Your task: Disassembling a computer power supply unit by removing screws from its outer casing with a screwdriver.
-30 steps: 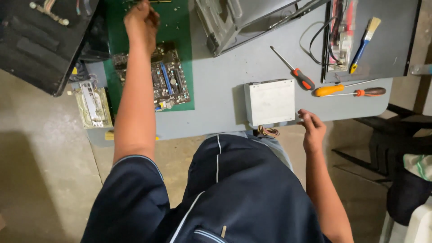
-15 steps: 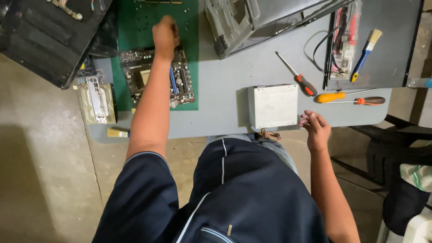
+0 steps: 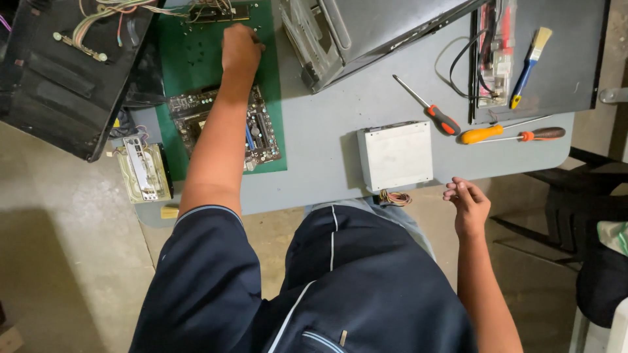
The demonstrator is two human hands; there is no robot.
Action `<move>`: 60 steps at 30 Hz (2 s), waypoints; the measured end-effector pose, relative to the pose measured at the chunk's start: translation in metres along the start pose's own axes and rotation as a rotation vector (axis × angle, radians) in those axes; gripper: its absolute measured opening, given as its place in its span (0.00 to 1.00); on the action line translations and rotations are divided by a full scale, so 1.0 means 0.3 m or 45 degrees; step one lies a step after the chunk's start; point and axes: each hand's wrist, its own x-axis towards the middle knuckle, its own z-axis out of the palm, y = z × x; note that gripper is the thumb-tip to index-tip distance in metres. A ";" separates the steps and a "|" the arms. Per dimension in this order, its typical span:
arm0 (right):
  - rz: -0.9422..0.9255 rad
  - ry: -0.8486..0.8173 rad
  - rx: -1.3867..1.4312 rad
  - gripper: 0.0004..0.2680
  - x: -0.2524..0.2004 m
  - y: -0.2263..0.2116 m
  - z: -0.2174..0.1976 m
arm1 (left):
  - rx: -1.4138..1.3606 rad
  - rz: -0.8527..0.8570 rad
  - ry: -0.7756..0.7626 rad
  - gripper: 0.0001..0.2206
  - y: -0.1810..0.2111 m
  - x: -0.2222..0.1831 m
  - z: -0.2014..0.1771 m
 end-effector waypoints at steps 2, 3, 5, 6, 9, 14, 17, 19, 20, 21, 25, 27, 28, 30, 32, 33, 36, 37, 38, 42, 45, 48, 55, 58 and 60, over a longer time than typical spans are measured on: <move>0.003 0.011 -0.005 0.10 0.000 0.005 -0.002 | 0.077 0.069 0.086 0.13 -0.035 0.043 0.083; 0.003 0.010 -0.006 0.10 0.005 0.005 -0.001 | 0.076 0.068 0.086 0.13 -0.036 0.042 0.079; 0.004 -0.013 0.030 0.10 0.017 0.002 0.003 | 0.902 0.383 -0.063 0.27 -0.041 0.039 0.071; 0.003 -0.017 0.027 0.10 0.024 -0.003 0.009 | 0.900 0.379 -0.064 0.27 -0.037 -0.004 0.021; 0.011 -0.051 0.073 0.10 0.033 -0.037 0.038 | -0.962 -0.113 0.385 0.09 -0.025 -0.130 -0.103; 0.090 -0.050 0.273 0.12 0.078 -0.032 0.046 | -2.933 -0.437 -0.087 0.05 -0.041 -0.326 -0.162; 0.116 -0.080 0.266 0.12 0.117 -0.007 0.037 | -2.941 -0.517 -0.024 0.04 -0.039 -0.400 -0.152; 0.119 -0.112 0.254 0.13 0.135 0.002 0.030 | -2.904 -0.699 0.076 0.09 -0.002 -0.448 -0.192; 0.120 -0.131 0.248 0.13 0.148 0.005 0.031 | -2.855 -0.874 0.159 0.16 0.016 -0.465 -0.214; 0.117 -0.143 0.245 0.13 0.153 -0.002 0.035 | -2.860 -0.874 0.174 0.16 0.036 -0.467 -0.216; 0.114 -0.146 0.192 0.12 0.184 -0.013 0.064 | -1.428 -0.792 0.250 0.14 0.086 -0.478 -0.204; 0.098 -0.137 0.160 0.12 0.175 -0.024 0.078 | -0.958 -0.535 0.253 0.32 0.095 -0.463 -0.175; 0.074 -0.138 0.100 0.10 0.162 -0.040 0.090 | -0.947 -0.464 0.319 0.21 0.094 -0.440 -0.158; 0.043 -0.127 0.045 0.08 0.156 -0.058 0.097 | -0.940 -0.377 0.384 0.13 0.096 -0.368 -0.114; -0.061 -0.200 -0.001 0.09 0.149 -0.051 0.072 | -0.810 -0.300 0.477 0.09 0.099 -0.298 -0.044; -0.061 -0.186 -0.004 0.09 0.141 -0.049 0.057 | -0.817 -0.291 0.468 0.09 0.113 -0.290 -0.068; -0.134 -0.186 0.053 0.08 0.106 -0.050 0.008 | -0.657 -0.559 0.206 0.16 0.135 -0.266 -0.094; -0.142 -0.152 0.022 0.10 0.087 -0.053 -0.004 | -0.610 -0.522 0.281 0.16 0.125 -0.254 -0.073; -0.150 -0.118 -0.010 0.11 0.067 -0.056 -0.016 | -0.563 -0.485 0.356 0.17 0.115 -0.242 -0.053; -0.122 -0.051 0.061 0.10 0.020 -0.017 -0.089 | -0.620 -0.538 0.307 0.17 0.122 -0.220 -0.055; -0.112 -0.017 0.096 0.09 0.007 0.025 -0.127 | -0.594 -0.543 0.266 0.08 0.128 -0.219 -0.058; -0.096 0.001 0.136 0.09 0.007 0.040 -0.124 | -0.552 -0.574 0.168 0.04 0.116 -0.222 -0.069; -0.031 -0.009 0.146 0.10 0.051 -0.009 -0.078 | -0.768 -0.503 0.205 0.04 0.024 -0.208 -0.092; -0.024 -0.021 0.137 0.11 0.071 -0.027 -0.063 | -0.888 -0.397 0.288 0.03 -0.020 -0.176 -0.112; -0.032 -0.044 0.140 0.09 0.075 -0.034 -0.056 | -0.886 -0.352 0.339 0.02 -0.049 -0.156 -0.112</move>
